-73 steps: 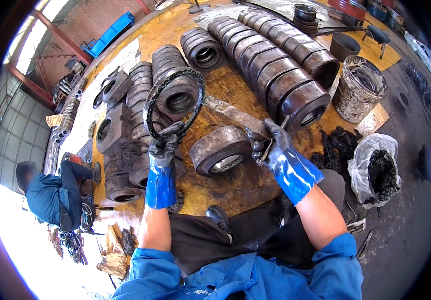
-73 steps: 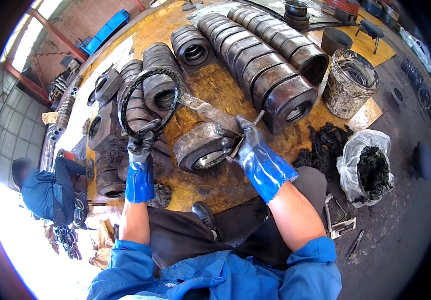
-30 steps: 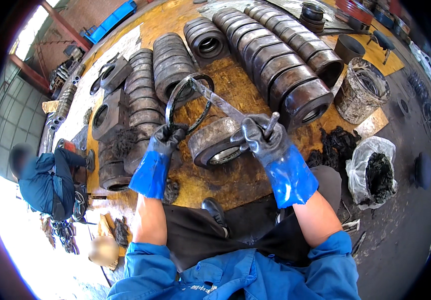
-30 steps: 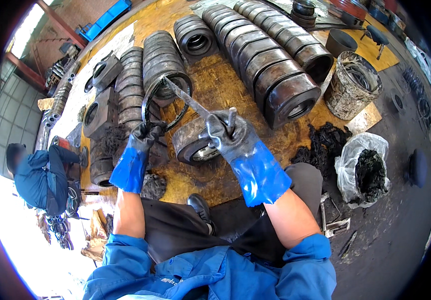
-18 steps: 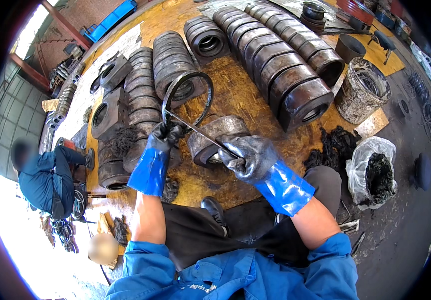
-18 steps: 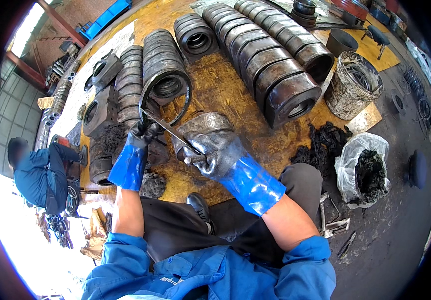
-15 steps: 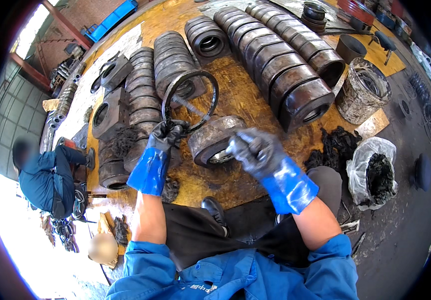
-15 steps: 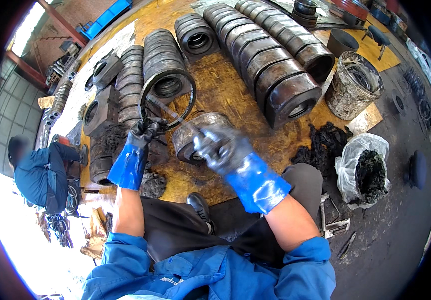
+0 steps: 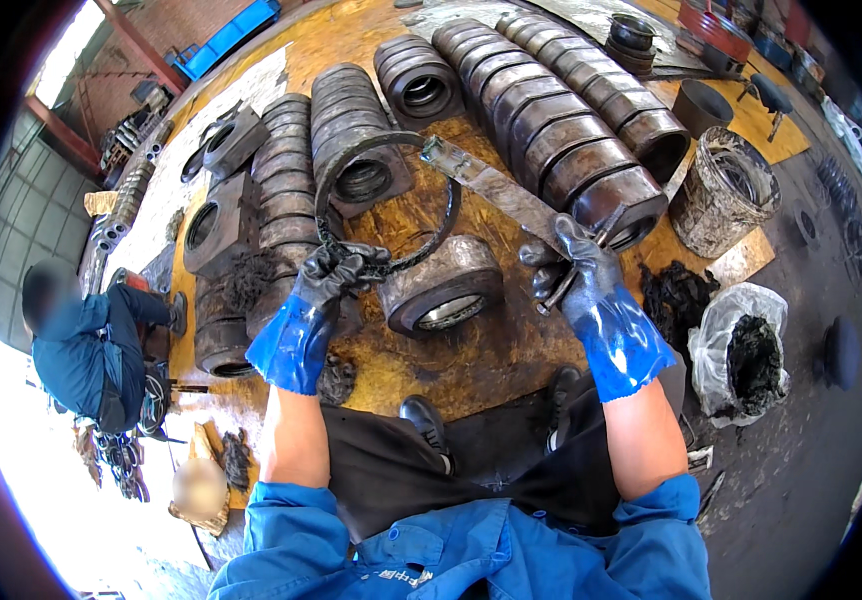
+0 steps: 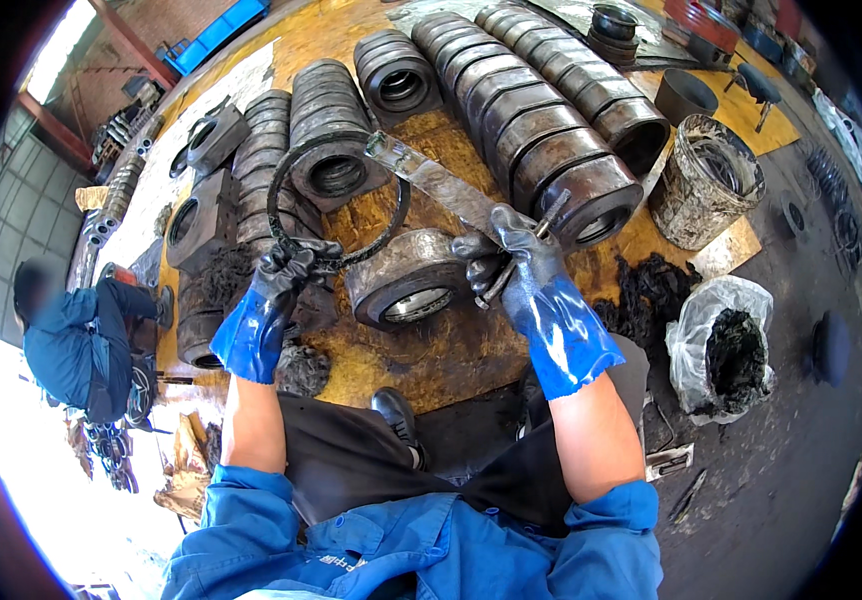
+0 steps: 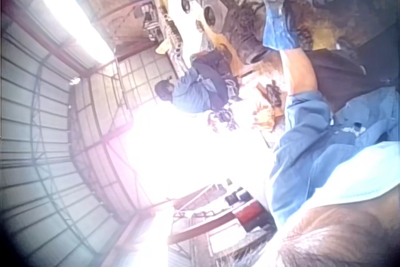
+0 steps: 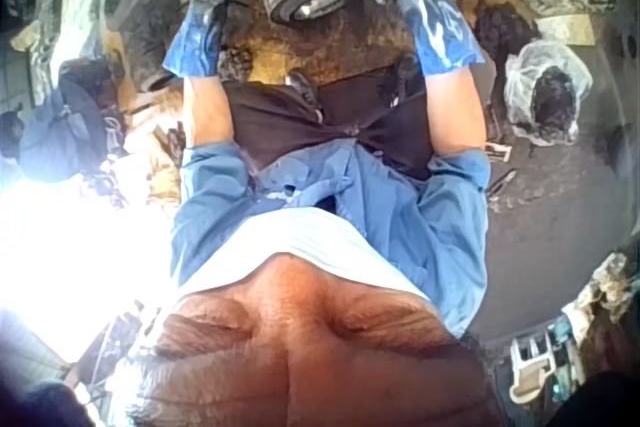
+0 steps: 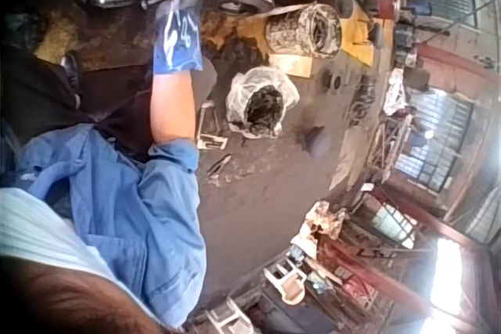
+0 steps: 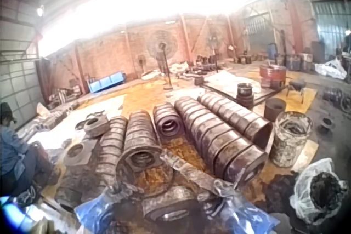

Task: The person sits on the floor and uses a hammer and a metal scraper to clean debris from a circular metal ring and a cylindrical metal part. The person repeatedly scrapes the surfaces and removes the loosened material by hand.

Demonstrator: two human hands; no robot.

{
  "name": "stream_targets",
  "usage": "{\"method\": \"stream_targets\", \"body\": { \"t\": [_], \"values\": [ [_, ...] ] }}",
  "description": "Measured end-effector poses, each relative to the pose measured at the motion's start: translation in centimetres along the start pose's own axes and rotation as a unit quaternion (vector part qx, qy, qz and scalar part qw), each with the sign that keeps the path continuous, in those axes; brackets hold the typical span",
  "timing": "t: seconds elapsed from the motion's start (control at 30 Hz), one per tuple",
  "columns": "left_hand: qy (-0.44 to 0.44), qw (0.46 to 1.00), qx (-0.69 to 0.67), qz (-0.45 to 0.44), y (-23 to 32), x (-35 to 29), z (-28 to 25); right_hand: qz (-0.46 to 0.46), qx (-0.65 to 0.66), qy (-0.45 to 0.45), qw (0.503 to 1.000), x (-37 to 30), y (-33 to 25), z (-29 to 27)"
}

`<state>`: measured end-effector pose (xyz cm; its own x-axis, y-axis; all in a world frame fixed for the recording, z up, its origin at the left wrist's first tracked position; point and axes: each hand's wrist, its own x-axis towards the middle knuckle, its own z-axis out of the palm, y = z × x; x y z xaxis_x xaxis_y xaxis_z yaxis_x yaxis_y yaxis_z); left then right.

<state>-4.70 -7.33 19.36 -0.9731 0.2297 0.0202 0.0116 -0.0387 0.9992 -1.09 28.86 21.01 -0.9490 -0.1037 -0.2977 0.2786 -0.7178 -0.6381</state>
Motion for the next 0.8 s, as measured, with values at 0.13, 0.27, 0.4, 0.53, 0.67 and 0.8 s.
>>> {"method": "stream_targets", "body": {
  "t": [0.13, 0.27, 0.4, 0.53, 0.67, 0.8],
  "values": [
    [-0.035, 0.999, 0.019, 0.016, -0.6, -0.5, -0.1, -0.024, -0.06, -0.067, 0.996, 0.0, 0.2, 0.4],
    [-0.067, 0.998, 0.003, 0.018, -1.7, -0.3, -1.0, -0.025, -0.105, -0.094, 0.99, -0.4, 1.1, 1.5],
    [-0.06, 0.998, 0.001, 0.004, -1.6, -0.2, -1.1, -0.039, -0.112, -0.172, 0.978, 0.2, 1.6, 0.8],
    [-0.077, 0.997, -0.012, 0.011, -1.0, -0.7, 0.2, -0.037, -0.106, -0.205, 0.972, -0.1, 1.1, 0.3],
    [-0.098, 0.995, -0.025, 0.012, -0.8, -0.5, -0.8, -0.04, -0.096, -0.1, 0.989, -0.4, 0.3, 0.0],
    [-0.074, 0.997, 0.011, -0.023, 1.0, -1.1, 0.6, -0.029, -0.081, -0.048, 0.995, 0.3, 0.1, -0.9]
  ]
}}
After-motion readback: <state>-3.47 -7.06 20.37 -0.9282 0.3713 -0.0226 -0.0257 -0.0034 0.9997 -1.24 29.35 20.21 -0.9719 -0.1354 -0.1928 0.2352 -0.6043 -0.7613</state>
